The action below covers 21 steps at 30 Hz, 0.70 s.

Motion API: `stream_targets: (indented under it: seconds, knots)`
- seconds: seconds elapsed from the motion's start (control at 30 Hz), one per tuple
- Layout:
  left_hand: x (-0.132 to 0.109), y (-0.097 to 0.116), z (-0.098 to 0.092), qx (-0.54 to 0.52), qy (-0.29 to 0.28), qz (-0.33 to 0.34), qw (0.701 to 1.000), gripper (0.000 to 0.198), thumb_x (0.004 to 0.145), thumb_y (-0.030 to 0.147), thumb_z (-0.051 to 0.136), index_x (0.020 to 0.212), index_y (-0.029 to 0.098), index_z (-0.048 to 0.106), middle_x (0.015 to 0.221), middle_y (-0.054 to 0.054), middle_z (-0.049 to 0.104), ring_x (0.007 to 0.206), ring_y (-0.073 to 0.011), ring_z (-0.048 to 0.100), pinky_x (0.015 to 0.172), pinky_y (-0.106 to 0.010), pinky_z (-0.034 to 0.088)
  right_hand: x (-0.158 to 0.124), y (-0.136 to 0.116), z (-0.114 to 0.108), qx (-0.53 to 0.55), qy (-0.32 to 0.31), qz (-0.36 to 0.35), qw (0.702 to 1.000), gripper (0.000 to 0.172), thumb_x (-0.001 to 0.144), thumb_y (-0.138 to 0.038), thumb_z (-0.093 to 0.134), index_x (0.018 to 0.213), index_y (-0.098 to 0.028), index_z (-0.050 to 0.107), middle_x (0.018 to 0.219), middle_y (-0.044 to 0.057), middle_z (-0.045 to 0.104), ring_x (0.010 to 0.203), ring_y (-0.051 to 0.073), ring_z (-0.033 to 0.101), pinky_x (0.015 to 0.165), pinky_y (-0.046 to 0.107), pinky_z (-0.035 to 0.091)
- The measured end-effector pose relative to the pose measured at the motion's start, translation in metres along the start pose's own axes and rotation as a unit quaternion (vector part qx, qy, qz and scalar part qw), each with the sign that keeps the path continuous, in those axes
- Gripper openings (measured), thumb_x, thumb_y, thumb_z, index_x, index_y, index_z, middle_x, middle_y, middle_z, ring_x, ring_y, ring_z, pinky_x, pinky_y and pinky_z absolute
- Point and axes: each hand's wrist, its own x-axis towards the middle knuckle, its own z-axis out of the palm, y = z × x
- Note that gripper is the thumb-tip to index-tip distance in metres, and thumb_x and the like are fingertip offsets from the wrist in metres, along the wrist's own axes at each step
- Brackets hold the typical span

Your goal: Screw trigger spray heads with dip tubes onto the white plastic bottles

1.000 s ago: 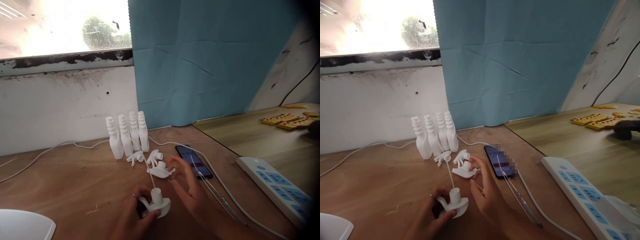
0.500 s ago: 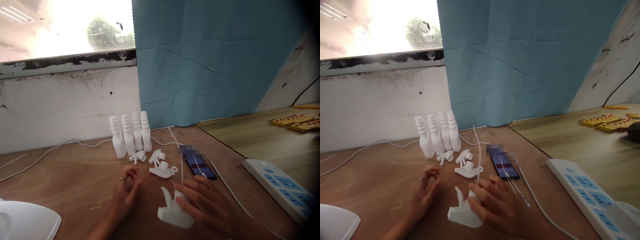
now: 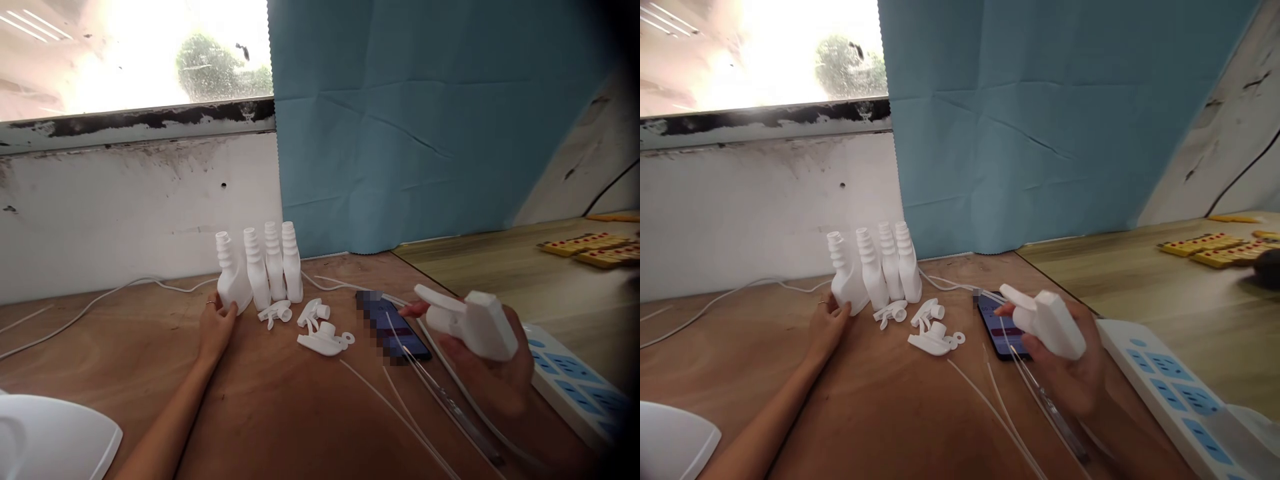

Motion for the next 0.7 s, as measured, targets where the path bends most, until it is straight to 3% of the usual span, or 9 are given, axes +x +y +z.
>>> stream_targets:
  seconds: [0.13, 0.27, 0.4, 0.57, 0.7]
  knots:
    - [-0.004, -0.005, -0.018, 0.016, 0.094, -0.047, 0.994, 0.048, 0.074, 0.021, 0.054, 0.122, 0.019, 0.054, 0.102, -0.007, 0.067, 0.094, -0.0267, 0.064, 0.087, -0.039, 0.050, 0.019, 0.010, -0.007, 0.122, -0.040, 0.115, 0.985, 0.020, 0.079, -0.035, 0.069, 0.092, -0.020, 0.066, 0.085, 0.012, 0.067, 0.077, 0.029, 0.068, 0.079, 0.048, 0.052]
    - [-0.004, -0.024, -0.033, 0.020, 0.170, 0.023, 0.985, 0.044, 0.069, 0.016, 0.048, 0.112, 0.020, 0.059, 0.103, -0.006, 0.064, 0.099, -0.0269, 0.060, 0.092, -0.040, 0.047, 0.029, 0.016, -0.009, 0.246, -0.001, 0.214, 0.945, 0.018, 0.075, -0.032, 0.066, 0.089, -0.020, 0.067, 0.085, 0.009, 0.062, 0.082, 0.024, 0.065, 0.077, 0.040, 0.056]
    - [-0.006, -0.030, -0.035, 0.035, 0.168, 0.151, 0.974, 0.036, 0.070, 0.016, 0.048, 0.104, 0.021, 0.061, 0.104, -0.006, 0.063, 0.099, -0.0266, 0.056, 0.093, -0.041, 0.043, 0.028, 0.012, -0.005, 0.309, 0.009, 0.290, 0.906, 0.027, 0.065, -0.029, 0.069, 0.090, -0.020, 0.067, 0.089, 0.007, 0.062, 0.084, 0.021, 0.065, 0.083, 0.034, 0.059]
    - [-0.016, -0.014, -0.029, 0.081, 0.141, 0.265, 0.950, 0.025, 0.080, 0.016, 0.048, 0.100, 0.021, 0.061, 0.099, -0.005, 0.064, 0.097, -0.0247, 0.056, 0.093, -0.041, 0.039, 0.025, 0.008, 0.000, 0.319, -0.004, 0.292, 0.902, 0.025, 0.067, -0.028, 0.070, 0.090, -0.020, 0.069, 0.089, 0.007, 0.064, 0.085, 0.021, 0.066, 0.082, 0.033, 0.060]
    - [-0.019, -0.010, -0.028, 0.102, 0.124, 0.300, 0.940, 0.024, 0.082, 0.015, 0.047, 0.102, 0.021, 0.060, 0.100, -0.005, 0.064, 0.098, -0.0247, 0.056, 0.095, -0.042, 0.037, 0.024, 0.009, 0.001, 0.304, -0.017, 0.282, 0.910, 0.023, 0.070, -0.027, 0.068, 0.091, -0.020, 0.070, 0.089, 0.008, 0.064, 0.085, 0.022, 0.066, 0.082, 0.034, 0.060]
